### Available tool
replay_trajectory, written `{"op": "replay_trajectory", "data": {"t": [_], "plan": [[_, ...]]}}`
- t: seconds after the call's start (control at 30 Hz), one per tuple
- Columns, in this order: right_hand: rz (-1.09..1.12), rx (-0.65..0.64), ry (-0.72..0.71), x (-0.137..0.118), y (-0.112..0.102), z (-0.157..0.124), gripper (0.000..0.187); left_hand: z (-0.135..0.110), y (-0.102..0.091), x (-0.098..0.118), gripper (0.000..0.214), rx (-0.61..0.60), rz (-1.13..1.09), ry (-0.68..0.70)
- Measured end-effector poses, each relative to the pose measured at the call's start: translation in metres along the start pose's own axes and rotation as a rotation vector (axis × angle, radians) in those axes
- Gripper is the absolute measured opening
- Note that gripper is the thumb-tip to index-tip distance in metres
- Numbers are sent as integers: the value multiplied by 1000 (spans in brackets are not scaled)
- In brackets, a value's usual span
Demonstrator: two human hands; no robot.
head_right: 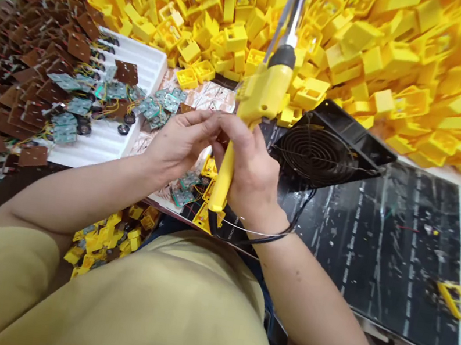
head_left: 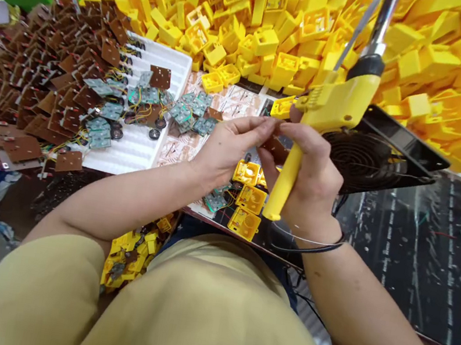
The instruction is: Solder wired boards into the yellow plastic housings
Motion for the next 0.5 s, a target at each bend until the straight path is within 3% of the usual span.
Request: {"op": "replay_trajectory", "data": {"t": [0.07,0.17,0.3,0.37,0.5], "plan": [[49,-13,16,2,-4,-5,48,1,-8,-2,27,35,25,-24],[128,-4,59,16,-13,-13,58,-1,-35,-2,27,16,144,-38],[172,-208,59,43,-5,-23,49,-10,-63,-7,15,-258,353,-93],[171,-295,31,52,7,-26,46,-14,-66,-13,9,-310,467,-73],[145,-355,-31,57,22,-27,42,-16,-56,-24,8,-262,723,53]]}}
Point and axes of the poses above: each hand's wrist, its own z-axis towards the middle knuckle, its own y-axis out of the palm, x = y × z, the point moved 1 cm from there along z, towards the middle knuckle, and after that the axes turned 4 degrees about z, right-handed, at the moved point
